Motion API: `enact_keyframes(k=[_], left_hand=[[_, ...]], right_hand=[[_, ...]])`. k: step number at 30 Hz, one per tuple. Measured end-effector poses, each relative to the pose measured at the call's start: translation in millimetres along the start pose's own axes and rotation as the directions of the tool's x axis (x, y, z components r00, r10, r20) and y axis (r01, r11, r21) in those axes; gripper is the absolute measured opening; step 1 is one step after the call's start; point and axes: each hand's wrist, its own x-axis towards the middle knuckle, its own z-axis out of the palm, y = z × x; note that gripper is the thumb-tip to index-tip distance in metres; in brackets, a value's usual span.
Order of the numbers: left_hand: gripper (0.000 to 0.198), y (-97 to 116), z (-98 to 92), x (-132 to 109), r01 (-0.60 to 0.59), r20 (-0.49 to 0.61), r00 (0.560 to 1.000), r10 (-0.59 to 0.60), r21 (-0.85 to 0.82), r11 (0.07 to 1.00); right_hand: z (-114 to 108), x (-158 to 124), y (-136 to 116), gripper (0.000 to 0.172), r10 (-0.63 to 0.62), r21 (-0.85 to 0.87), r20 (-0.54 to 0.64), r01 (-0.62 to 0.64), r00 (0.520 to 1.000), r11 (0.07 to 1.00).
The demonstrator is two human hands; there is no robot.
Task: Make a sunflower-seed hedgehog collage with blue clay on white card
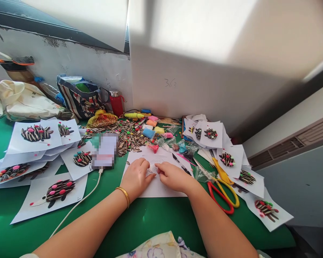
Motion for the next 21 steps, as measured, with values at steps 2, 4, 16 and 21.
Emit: enact_keyframes(k=[2,4,16,21], left_hand=[[0.019,2,2.2,3,0.012,0.008,1.0,-0.013,0.046,0.999],[0.018,3,4.2,6,0.024,0.011,1.0,-0.025,0.085,0.996],[0.011,-3,11.0,3,0.051,-0.043,0.998,-0.05,0.025,0.998],[0.014,-5,10.9,0,-0.009,-0.048,0.999,0.009,0.016,1.0]], right_hand=[[1,0,0,0.033,-0.005,-0.003,-0.008,0.005,1.0,1.0],[1,0,1,0.038,-0.02,-0.007,-0.016,0.02,1.0,1.0],[4,-2,0,0.046,-0.013,-0.051,-0.016,0.013,1.0,0.999],[5,-1,0,0.045,-0.017,-0.062,-0.008,0.016,1.0,0.998]])
